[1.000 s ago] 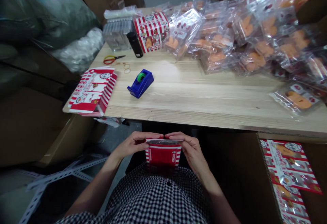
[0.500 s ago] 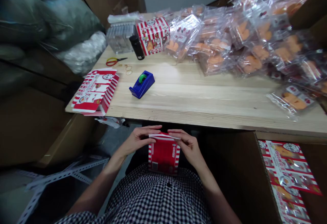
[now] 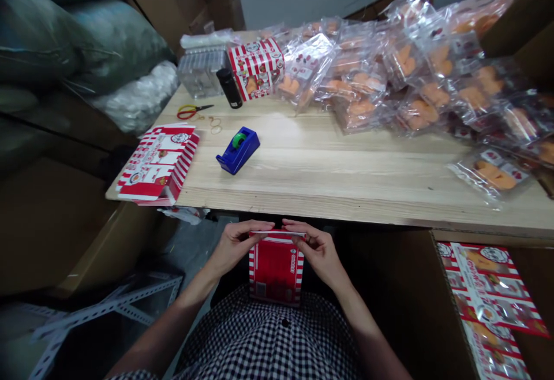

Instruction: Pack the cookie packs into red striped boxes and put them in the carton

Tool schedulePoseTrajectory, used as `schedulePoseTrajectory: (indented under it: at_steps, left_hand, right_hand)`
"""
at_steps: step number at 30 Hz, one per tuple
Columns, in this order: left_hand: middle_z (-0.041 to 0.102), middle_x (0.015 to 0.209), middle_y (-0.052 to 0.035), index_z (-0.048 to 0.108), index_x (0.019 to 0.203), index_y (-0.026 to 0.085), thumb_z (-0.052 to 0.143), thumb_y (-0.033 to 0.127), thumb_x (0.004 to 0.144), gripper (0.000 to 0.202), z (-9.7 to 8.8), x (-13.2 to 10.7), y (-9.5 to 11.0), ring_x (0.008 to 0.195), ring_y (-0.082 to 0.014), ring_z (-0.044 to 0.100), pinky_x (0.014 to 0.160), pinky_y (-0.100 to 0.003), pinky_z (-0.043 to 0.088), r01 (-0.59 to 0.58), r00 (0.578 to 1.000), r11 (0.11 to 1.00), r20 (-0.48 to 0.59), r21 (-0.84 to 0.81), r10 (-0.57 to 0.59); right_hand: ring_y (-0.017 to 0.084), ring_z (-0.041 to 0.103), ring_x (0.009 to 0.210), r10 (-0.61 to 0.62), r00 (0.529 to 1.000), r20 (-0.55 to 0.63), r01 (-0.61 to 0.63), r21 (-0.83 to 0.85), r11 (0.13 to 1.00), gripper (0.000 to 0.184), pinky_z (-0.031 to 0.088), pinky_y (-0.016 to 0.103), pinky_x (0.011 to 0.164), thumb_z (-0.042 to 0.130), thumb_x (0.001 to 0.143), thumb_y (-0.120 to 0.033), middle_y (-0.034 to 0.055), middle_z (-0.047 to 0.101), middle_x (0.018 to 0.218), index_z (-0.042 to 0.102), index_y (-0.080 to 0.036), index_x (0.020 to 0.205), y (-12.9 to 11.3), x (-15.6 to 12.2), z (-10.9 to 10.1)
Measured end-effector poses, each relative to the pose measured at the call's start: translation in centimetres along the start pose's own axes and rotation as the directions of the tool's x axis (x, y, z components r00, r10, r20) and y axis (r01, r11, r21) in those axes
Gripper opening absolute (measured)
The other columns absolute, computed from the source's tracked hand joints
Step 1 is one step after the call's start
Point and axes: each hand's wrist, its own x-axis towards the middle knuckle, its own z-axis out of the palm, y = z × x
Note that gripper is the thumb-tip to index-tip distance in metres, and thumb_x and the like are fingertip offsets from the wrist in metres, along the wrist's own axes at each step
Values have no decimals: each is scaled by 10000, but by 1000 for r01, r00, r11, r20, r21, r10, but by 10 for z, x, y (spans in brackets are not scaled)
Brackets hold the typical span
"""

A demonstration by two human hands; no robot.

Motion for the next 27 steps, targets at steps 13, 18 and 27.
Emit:
schedulePoseTrajectory:
  at_steps: [13, 18, 27]
  left_hand:
    - [767, 1072, -83, 778, 1076, 224, 619, 219, 912, 229, 15, 7, -3, 1014, -228, 674, 929, -360, 497, 37, 998, 999, -44, -13, -37]
    - [661, 1331, -82, 720, 1201, 266, 568, 245, 953, 292, 3, 2, -1, 1224, -243, 604, 1079, -440, 421, -76, 990, 997, 118, 23, 73]
    - [675, 1308, -97, 659, 1295, 254, 563, 335, 961, 357, -27, 8, 30, 1169, -259, 656, 1000, -420, 505, 26, 925, 996, 375, 85, -56]
  right_hand:
    - [262, 610, 1253, 14, 999, -37, -11, 74, 997, 200, 434, 458, 1100, 663, 919, -319, 48, 707, 1278, 775, -305, 1084, 11, 9, 7]
    - [262, 646, 1182, -38, 997, 74, 38, 7, 999, 194, 474, 454, 1040, 633, 939, -349, 67, 733, 1212, 787, -305, 1049, 11, 8, -10]
    - [223, 676, 1000, 3, 983, 185, 30, -174, 984, 180, 528, 393, 900, 652, 927, -369, 74, 731, 1086, 748, -228, 870, -30, 10, -12]
